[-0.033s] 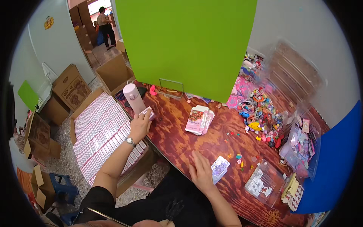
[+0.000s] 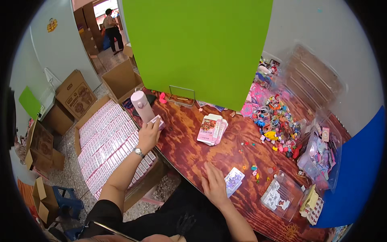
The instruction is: Packaging small toy components and accessories into pink plastic containers on a workbench.
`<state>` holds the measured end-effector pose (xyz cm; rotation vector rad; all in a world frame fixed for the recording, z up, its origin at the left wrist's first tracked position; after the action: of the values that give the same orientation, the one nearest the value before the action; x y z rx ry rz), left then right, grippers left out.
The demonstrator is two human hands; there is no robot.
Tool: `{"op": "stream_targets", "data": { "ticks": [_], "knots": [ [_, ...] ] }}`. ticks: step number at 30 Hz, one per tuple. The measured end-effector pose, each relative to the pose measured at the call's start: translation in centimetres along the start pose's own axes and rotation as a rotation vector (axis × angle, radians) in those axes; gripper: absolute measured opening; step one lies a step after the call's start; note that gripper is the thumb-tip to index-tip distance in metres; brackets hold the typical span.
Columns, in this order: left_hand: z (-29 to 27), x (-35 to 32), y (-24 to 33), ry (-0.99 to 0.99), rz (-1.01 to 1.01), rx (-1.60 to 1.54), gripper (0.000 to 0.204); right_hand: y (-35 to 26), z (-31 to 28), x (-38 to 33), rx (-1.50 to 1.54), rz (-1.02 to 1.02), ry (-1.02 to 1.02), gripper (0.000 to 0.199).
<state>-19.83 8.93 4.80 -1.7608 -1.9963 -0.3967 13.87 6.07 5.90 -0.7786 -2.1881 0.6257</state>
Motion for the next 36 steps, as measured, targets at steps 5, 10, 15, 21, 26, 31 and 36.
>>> {"op": "stream_targets", "data": {
  "ticks": [5, 10, 15, 21, 26, 31, 36],
  "knots": [
    [0.2, 1.3, -0.2, -0.022, -0.079, 0.045, 0.073, 0.1, -0.6, -0.2, -0.041, 0.004, -0.007, 0.055],
    [1.4, 0.8, -2.0, 0.001, -0.051, 0.014, 0.075, 1.4, -0.3, 2.0, -0.088, -0.03, -0.021, 0.053],
    [1.3, 1.1, -2.2, -0.051, -0.064, -0.072, 0.072, 8.1, 2.6, 8.1, -0.285, -0.02, -0.04, 0.058],
    [1.7, 1.0, -2.9, -0.136, -0.119, -0.089, 0.067, 12.5, 6.0, 12.1, -0.539, 0.211, -0.312, 0.056],
    [0.7, 1.0, -2.6, -0.071, -0.095, -0.046, 0.061, 11.0, 5.7, 11.2, -0.508, 0.173, -0.402, 0.038],
    [-3.6, 1.8, 0.4, 0.165, 0.028, 0.072, 0.054, 10.3, 5.0, 9.7, -0.38, 0.173, -0.285, 0.03],
    [-3.7, -0.6, 8.3, -0.221, -0.254, -0.924, 0.055, 2.8, -0.4, 5.4, -0.277, -0.191, 0.215, 0.031]
  ]
}}
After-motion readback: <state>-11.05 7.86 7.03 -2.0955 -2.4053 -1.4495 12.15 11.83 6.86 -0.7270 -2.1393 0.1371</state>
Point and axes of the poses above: each hand's wrist, its own x-axis towards the middle knuckle, its own z-axis out of the palm, y = z × x, the point moved 6 cm from there along x, towards the middle knuckle, and after that the axes turned 4 degrees about -y, right-handed, at the moved point
